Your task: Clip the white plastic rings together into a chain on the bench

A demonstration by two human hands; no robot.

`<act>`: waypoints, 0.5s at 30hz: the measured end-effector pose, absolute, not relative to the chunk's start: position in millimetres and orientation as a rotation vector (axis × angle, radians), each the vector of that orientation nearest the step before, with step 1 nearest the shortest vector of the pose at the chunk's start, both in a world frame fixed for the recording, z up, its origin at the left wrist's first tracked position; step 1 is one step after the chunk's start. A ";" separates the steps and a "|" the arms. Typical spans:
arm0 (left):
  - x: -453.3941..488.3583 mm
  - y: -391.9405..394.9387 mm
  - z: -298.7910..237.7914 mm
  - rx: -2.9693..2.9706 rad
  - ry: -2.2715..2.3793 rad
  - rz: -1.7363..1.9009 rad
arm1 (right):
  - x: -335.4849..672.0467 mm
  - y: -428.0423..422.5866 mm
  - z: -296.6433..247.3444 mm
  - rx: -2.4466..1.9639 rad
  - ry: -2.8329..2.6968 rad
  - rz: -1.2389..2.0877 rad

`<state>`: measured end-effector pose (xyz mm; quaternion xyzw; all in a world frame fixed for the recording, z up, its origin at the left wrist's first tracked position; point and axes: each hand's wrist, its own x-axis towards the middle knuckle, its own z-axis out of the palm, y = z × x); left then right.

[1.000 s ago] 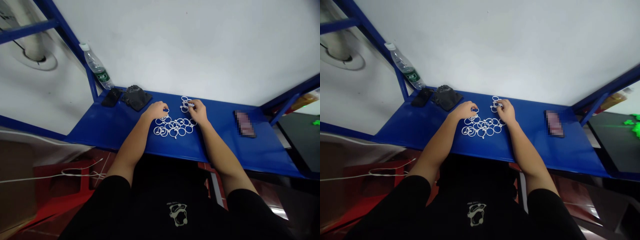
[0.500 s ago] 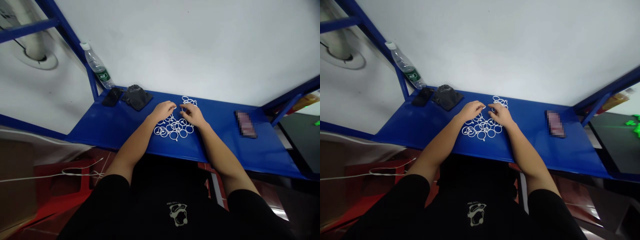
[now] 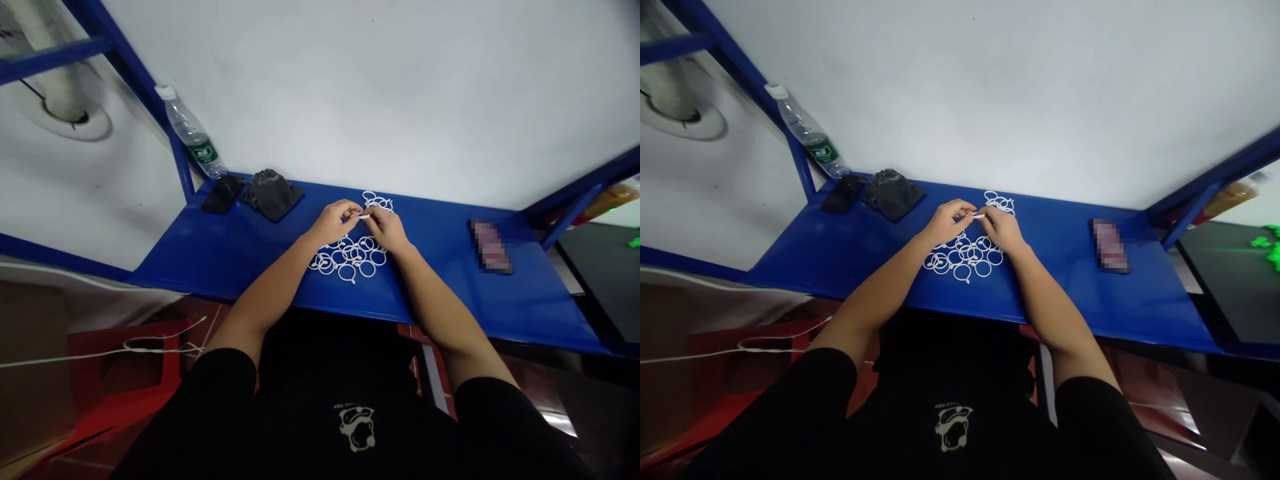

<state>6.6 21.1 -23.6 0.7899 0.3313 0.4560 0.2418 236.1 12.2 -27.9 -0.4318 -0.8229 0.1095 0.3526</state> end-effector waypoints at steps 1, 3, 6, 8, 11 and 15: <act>7.0 20.3 -23.7 2.159 0.895 1.251 | 236.7 12.3 -28.4 -1.125 -2.112 0.285; 7.6 19.1 -23.7 2.175 0.891 1.239 | 237.7 12.4 -29.1 -1.130 -2.092 0.303; 8.1 19.3 -24.0 2.195 0.943 1.214 | 238.3 12.5 -29.3 -1.109 -2.098 0.342; 8.2 20.3 -24.3 2.182 1.008 1.204 | 238.0 12.4 -29.1 -1.101 -2.099 0.360; 7.9 21.1 -24.2 2.184 1.059 1.173 | 237.1 11.8 -29.0 -1.098 -2.076 0.387; 7.4 19.0 -22.3 2.255 0.984 1.141 | 236.4 11.7 -29.6 -1.072 -2.008 0.469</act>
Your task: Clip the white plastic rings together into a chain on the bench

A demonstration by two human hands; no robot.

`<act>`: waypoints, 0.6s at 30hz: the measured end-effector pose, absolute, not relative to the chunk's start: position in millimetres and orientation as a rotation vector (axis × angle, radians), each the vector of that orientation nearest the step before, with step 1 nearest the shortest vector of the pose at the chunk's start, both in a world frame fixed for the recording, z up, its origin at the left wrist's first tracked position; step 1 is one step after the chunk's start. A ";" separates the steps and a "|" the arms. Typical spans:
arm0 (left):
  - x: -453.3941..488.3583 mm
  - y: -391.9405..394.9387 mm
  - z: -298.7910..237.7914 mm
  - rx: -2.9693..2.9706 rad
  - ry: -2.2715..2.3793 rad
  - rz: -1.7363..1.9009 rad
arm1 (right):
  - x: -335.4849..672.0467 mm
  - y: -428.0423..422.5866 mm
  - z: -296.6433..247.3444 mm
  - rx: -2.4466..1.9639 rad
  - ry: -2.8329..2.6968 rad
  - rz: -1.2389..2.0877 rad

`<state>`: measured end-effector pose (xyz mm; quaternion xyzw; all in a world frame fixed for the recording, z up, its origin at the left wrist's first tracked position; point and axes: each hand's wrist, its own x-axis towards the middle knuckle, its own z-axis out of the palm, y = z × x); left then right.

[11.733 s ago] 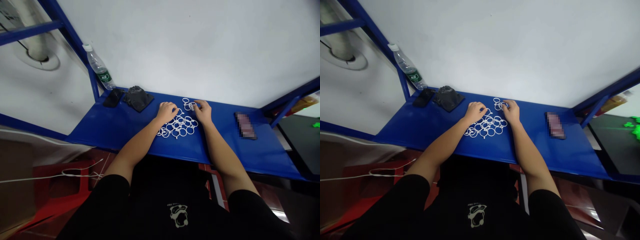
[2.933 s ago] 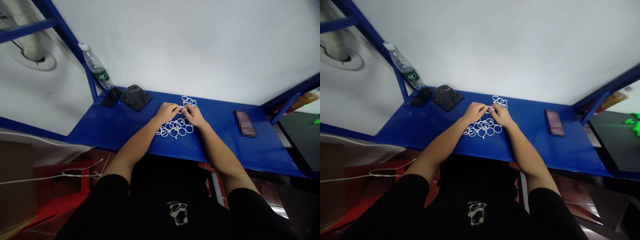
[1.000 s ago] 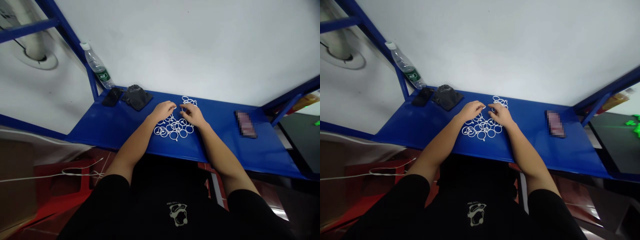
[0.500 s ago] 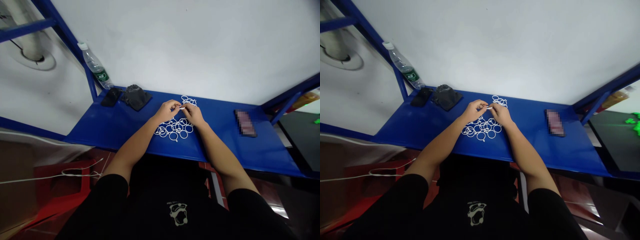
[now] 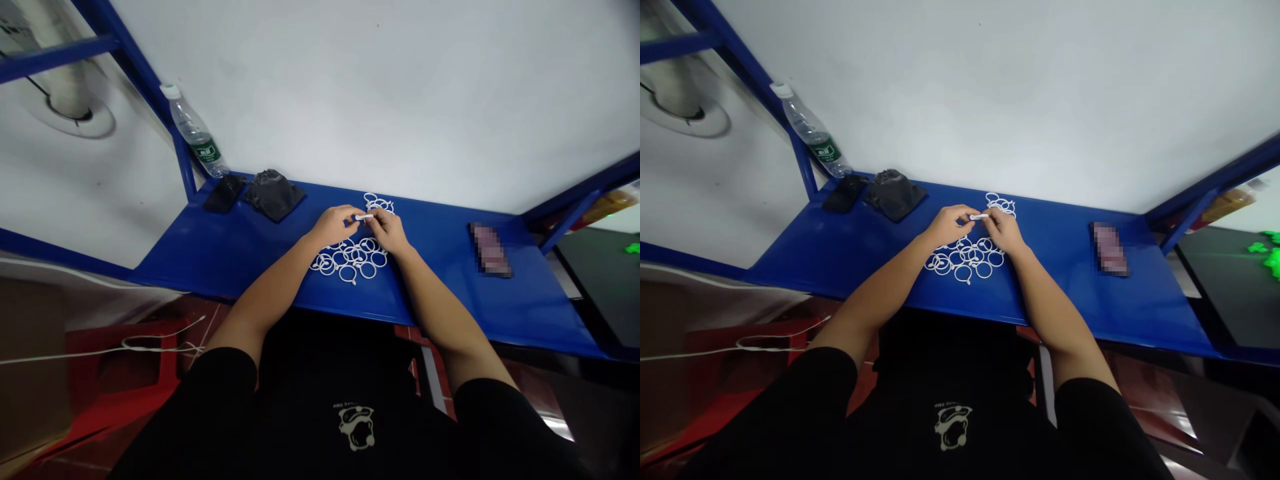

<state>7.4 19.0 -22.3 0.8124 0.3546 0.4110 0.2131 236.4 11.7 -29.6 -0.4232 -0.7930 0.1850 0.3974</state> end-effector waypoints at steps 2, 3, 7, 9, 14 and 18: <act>7.5 17.0 -20.9 2.277 0.953 1.147 | 236.3 11.8 -29.8 -1.064 -1.988 0.498; 7.6 16.1 -20.2 2.283 0.946 1.149 | 236.3 11.9 -29.7 -1.067 -1.989 0.504; 8.1 14.7 -19.1 2.297 0.954 1.140 | 236.2 12.3 -29.1 -1.105 -2.023 0.490; 7.9 15.4 -19.4 2.303 0.973 1.137 | 236.2 12.6 -29.2 -1.117 -2.039 0.467; 6.0 17.7 -21.0 2.318 1.009 1.149 | 234.8 12.5 -29.8 -1.123 -2.085 0.433; 5.8 18.0 -22.1 2.313 1.047 1.145 | 232.2 11.1 -28.4 -1.061 -2.151 0.438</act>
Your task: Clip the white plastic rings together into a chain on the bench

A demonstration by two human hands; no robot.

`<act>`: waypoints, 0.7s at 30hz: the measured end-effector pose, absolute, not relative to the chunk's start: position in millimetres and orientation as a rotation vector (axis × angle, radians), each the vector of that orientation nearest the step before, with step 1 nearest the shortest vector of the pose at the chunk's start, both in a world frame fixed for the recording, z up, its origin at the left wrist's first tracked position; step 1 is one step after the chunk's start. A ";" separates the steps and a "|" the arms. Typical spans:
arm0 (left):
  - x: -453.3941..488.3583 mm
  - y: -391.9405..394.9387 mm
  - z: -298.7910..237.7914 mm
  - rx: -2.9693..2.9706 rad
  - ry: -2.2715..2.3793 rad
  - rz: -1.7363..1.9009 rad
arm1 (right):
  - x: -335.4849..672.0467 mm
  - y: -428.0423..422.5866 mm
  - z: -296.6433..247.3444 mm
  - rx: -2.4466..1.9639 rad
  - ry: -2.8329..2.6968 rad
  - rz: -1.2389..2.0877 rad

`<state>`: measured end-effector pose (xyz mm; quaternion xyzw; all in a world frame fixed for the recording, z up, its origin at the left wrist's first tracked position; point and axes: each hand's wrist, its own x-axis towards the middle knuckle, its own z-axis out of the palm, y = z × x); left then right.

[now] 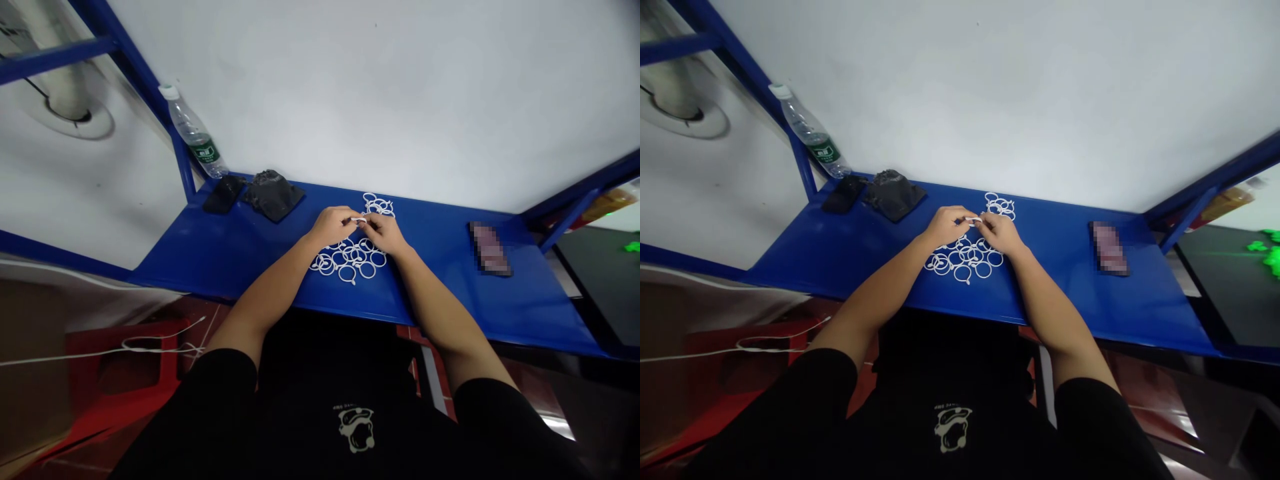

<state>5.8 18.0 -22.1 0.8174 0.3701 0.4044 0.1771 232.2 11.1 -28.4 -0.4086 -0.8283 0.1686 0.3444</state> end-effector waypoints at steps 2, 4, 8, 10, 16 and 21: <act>6.1 17.9 -21.8 2.313 1.042 1.140 | 231.3 10.4 -27.6 -1.041 -2.184 0.431; 6.1 17.9 -21.1 2.313 1.033 1.130 | 230.9 10.0 -27.2 -1.034 -2.206 0.422; 4.6 19.4 -19.7 2.305 1.007 1.107 | 231.5 9.8 -27.0 -1.035 -2.217 0.407; 3.8 20.8 -19.9 2.303 0.986 1.095 | 232.0 9.7 -26.7 -1.042 -2.220 0.412; 2.7 21.6 -19.9 2.295 1.005 1.102 | 234.0 11.1 -28.4 -1.107 -2.160 0.372; -10.6 26.2 -16.3 2.286 1.188 1.049 | 242.5 20.0 -34.3 -1.245 -1.899 0.187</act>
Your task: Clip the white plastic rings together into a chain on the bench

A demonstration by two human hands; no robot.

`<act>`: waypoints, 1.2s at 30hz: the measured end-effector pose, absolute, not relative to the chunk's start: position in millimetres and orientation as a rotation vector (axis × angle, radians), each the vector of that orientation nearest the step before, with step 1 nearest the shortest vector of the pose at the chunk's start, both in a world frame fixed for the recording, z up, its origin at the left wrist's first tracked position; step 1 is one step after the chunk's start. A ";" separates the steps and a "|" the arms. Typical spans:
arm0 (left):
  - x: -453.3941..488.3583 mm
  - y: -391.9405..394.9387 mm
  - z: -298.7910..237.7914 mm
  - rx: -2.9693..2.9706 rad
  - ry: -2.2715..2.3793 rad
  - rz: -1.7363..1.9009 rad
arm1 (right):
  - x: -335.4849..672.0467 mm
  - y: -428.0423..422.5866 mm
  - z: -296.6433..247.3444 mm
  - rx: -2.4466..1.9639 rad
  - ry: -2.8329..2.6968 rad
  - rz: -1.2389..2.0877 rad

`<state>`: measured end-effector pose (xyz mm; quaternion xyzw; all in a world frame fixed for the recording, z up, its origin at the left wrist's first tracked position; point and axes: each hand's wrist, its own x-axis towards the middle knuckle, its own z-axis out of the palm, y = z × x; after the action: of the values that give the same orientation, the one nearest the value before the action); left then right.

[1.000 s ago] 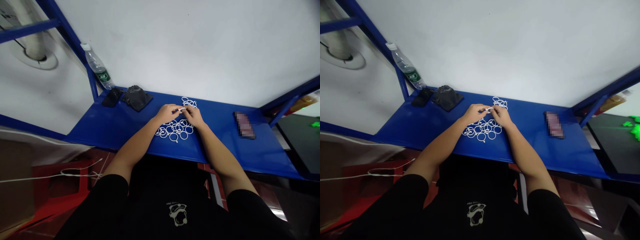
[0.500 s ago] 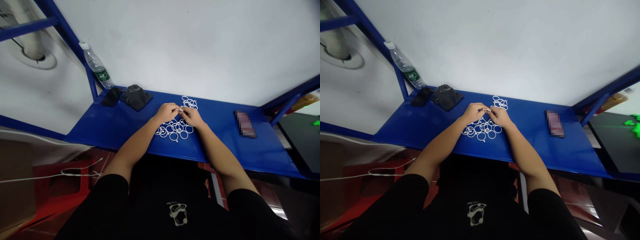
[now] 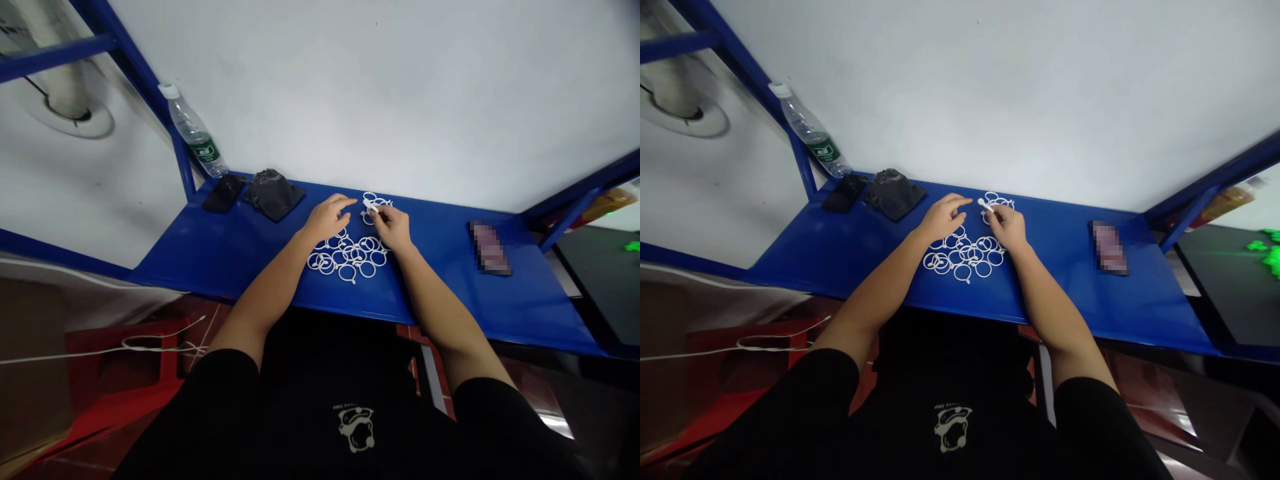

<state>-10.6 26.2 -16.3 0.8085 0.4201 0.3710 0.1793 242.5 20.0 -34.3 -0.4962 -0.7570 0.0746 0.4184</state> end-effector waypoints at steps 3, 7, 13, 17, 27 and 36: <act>-23.4 34.4 -20.2 2.352 1.208 0.859 | 251.4 27.8 -38.1 -1.377 -1.779 0.071; -31.3 42.5 -32.7 2.408 1.219 0.706 | 259.1 34.8 -43.7 -1.462 -1.790 0.065; -24.1 41.9 -36.7 2.433 1.268 0.761 | 252.1 31.2 -41.3 -1.463 -1.853 0.142; -17.9 37.5 -28.8 2.291 1.262 0.913 | 242.8 19.9 -30.7 -1.299 -1.966 0.205; 2.1 27.1 -26.3 1.995 1.133 0.949 | 224.2 1.3 -16.8 -1.047 -2.326 0.292; -3.1 15.4 -18.0 2.318 1.058 0.966 | 231.7 4.3 -17.5 -1.145 -2.232 0.302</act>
<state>-3.1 15.4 -18.0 0.8322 0.3798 0.3468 0.2071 231.7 4.3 -17.5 -0.4319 -0.8419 0.1140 0.3026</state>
